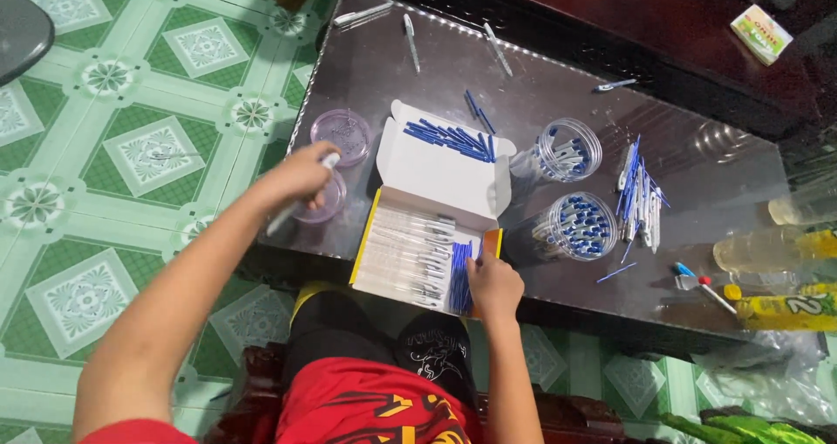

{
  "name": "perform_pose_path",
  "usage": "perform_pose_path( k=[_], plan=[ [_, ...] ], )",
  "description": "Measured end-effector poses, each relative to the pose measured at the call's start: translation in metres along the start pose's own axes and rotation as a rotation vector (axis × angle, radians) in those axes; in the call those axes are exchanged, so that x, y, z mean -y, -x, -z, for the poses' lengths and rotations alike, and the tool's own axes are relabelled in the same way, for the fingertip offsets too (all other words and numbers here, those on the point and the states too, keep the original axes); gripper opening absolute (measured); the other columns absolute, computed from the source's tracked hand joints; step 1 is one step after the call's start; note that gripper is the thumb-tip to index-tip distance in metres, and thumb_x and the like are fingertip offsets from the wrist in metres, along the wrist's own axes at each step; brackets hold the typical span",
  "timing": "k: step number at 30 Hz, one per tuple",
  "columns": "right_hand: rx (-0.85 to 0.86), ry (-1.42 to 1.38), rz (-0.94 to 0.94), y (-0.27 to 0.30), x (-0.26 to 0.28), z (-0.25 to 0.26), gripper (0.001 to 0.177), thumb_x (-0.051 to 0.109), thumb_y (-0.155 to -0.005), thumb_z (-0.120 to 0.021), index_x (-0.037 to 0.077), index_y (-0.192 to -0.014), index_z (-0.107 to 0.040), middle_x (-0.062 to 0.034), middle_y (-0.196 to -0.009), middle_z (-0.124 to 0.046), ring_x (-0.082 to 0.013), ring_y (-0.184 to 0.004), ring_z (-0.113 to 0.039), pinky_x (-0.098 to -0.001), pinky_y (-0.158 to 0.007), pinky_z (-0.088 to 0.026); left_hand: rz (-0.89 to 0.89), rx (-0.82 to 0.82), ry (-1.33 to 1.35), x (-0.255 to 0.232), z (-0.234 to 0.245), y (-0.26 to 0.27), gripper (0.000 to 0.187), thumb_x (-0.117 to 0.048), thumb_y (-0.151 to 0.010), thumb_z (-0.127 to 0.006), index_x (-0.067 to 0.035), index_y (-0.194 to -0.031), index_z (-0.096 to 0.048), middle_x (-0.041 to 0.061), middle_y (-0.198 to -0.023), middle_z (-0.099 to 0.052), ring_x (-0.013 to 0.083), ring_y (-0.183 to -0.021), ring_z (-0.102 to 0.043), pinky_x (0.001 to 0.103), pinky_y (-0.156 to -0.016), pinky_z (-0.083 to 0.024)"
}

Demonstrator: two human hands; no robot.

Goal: Assembling ballpoint pens by inserting ink refills into pen bodies and organizing them into a cardboard box.

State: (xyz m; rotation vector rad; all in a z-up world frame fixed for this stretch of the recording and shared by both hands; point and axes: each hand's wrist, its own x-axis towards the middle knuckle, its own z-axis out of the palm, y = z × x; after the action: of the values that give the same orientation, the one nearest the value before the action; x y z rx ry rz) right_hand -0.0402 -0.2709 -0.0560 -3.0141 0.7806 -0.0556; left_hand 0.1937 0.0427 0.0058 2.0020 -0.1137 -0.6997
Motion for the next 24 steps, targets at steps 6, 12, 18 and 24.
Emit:
perform_pose_path(
  k=[6,12,18,24],
  plan=[
    [-0.116,-0.004,-0.038,0.009,0.019,0.017,0.025,0.035,-0.086,-0.073,0.011,-0.092,-0.073,-0.0136,-0.072,-0.071,-0.0370,-0.069,-0.074,-0.0473,-0.062,-0.060,0.128,-0.095,0.009,0.017,-0.010,-0.104,0.050,-0.006,-0.091,-0.044,-0.007,-0.139,-0.058,0.022,-0.075,-0.064,0.0295,-0.052,-0.068,0.042,-0.039,-0.061],
    [-0.060,-0.077,-0.059,0.014,0.026,0.038,0.031,0.032,-0.091,-0.072,0.011,-0.113,-0.068,-0.0128,-0.082,-0.076,-0.0335,-0.077,-0.077,-0.0445,-0.066,-0.061,0.142,-0.153,-0.271,-0.005,-0.014,-0.108,0.064,-0.004,-0.078,-0.056,0.004,-0.142,-0.057,0.034,-0.100,-0.070,0.0467,-0.084,-0.074,0.065,-0.061,-0.059],
    [-0.083,-0.093,-0.078,0.018,0.029,0.042,0.032,0.036,-0.092,-0.072,0.014,-0.116,-0.070,-0.0104,-0.083,-0.077,-0.0296,-0.078,-0.077,-0.0409,-0.067,-0.062,-0.028,-0.143,-0.468,-0.055,-0.014,-0.039,0.035,-0.005,-0.083,-0.058,0.006,-0.111,-0.075,0.028,-0.094,-0.076,0.0431,-0.090,-0.075,0.056,-0.076,-0.058],
    [-0.110,-0.130,-0.086,0.012,0.016,0.009,0.032,0.040,-0.094,-0.070,0.015,-0.114,-0.074,-0.0074,-0.079,-0.075,-0.0257,-0.075,-0.076,-0.0373,-0.064,-0.061,-0.560,-0.104,-0.341,-0.101,-0.056,0.011,0.034,-0.005,-0.091,-0.065,0.007,-0.122,-0.071,0.031,-0.115,-0.072,0.0501,-0.112,-0.067,0.059,-0.098,-0.052]
  ],
)
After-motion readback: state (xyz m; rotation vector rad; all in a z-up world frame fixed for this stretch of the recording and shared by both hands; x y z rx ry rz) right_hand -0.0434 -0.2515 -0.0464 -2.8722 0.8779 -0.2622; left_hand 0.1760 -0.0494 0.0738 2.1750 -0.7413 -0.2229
